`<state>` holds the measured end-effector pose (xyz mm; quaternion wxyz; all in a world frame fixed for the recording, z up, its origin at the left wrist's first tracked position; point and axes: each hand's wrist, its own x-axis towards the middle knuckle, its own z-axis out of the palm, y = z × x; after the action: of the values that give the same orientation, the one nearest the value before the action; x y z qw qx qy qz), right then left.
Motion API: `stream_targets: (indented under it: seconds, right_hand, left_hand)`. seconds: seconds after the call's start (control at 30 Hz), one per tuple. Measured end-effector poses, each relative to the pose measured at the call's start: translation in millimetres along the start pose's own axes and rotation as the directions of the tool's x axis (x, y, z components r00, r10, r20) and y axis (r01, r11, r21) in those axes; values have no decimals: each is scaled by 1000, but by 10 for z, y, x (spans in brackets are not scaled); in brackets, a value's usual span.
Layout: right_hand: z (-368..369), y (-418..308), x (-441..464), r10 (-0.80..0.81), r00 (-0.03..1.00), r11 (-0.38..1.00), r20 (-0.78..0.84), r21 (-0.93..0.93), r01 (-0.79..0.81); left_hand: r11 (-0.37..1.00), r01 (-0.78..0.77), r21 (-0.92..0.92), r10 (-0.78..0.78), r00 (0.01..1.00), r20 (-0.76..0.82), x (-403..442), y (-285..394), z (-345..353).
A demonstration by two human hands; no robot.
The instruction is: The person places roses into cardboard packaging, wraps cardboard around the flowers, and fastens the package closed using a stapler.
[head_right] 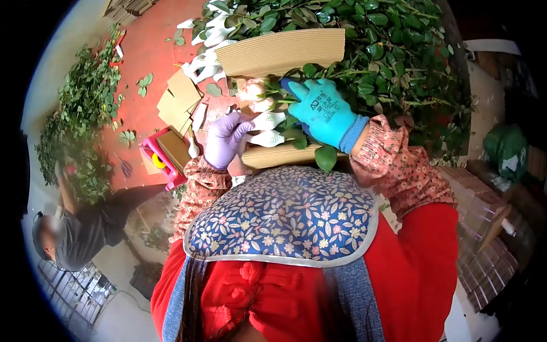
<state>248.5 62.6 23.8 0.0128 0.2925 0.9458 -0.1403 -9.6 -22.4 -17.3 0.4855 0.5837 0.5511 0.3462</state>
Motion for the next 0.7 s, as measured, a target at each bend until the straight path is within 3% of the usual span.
stream_targets:
  seconds: [0.1, 0.17, 0.23, 0.3, 0.33, 0.37, 0.43, 0.47, 0.53, 0.57, 0.6, 0.63, 0.67, 0.7]
  right_hand:
    - [73, 5, 15, -1, 998, 1000, -66, 25, 2]
    - [32, 20, 18, 36, 999, 997, -7, 69, -36]
    - [26, 42, 5, 2, 998, 995, -55, 100, 3]
    - [-2, 73, 11, -6, 998, 995, -61, 102, 12]
    - [3, 85, 18, -14, 998, 994, -69, 106, 21]
    - [-20, 80, 24, 28, 1000, 988, -6, 152, -26]
    - [-1, 115, 22, 13, 998, 983, -57, 184, -2]
    - [-31, 93, 40, 2, 999, 983, -50, 182, 7]
    - [-161, 58, 68, 49, 997, 949, -58, 315, -29]
    - [-188, 48, 88, 36, 998, 953, -56, 301, -17]
    - [-215, 34, 100, 52, 997, 933, -59, 359, -28]
    - [-252, 24, 107, 71, 996, 910, -62, 414, -39]
    - [-308, 12, 110, 33, 995, 932, -90, 362, 2]
    - [-349, 15, 121, 29, 995, 938, -97, 346, 6]
  left_hand:
    - [989, -77, 130, 96, 984, -151, -113, -117, -174]
    - [964, 148, 222, -76, 951, -301, -357, -124, -514]
    - [968, 229, 105, -209, 962, -179, -858, -482, -879]
    - [796, 503, 337, -539, 842, 15, -1406, -641, -1042]
    - [710, 398, 581, -523, 850, 56, -1644, -693, -1046]
    - [618, 398, 678, -594, 802, 71, -1918, -778, -1028]
    - [471, 306, 828, -540, 841, -3, -2051, -734, -898]
    - [507, 363, 782, -542, 839, -37, -1871, -701, -845]
    - [581, 413, 702, -352, 904, -242, -1467, -830, -684]
    - [554, 375, 744, -168, 925, -341, -1217, -891, -616]
    - [515, 504, 693, -233, 861, -453, -863, -804, -574]
    - [470, 553, 687, -185, 824, -536, -574, -809, -562]
    - [399, 634, 663, -283, 772, -569, -329, -881, -600]
    - [358, 640, 680, -212, 764, -609, -199, -1050, -585]
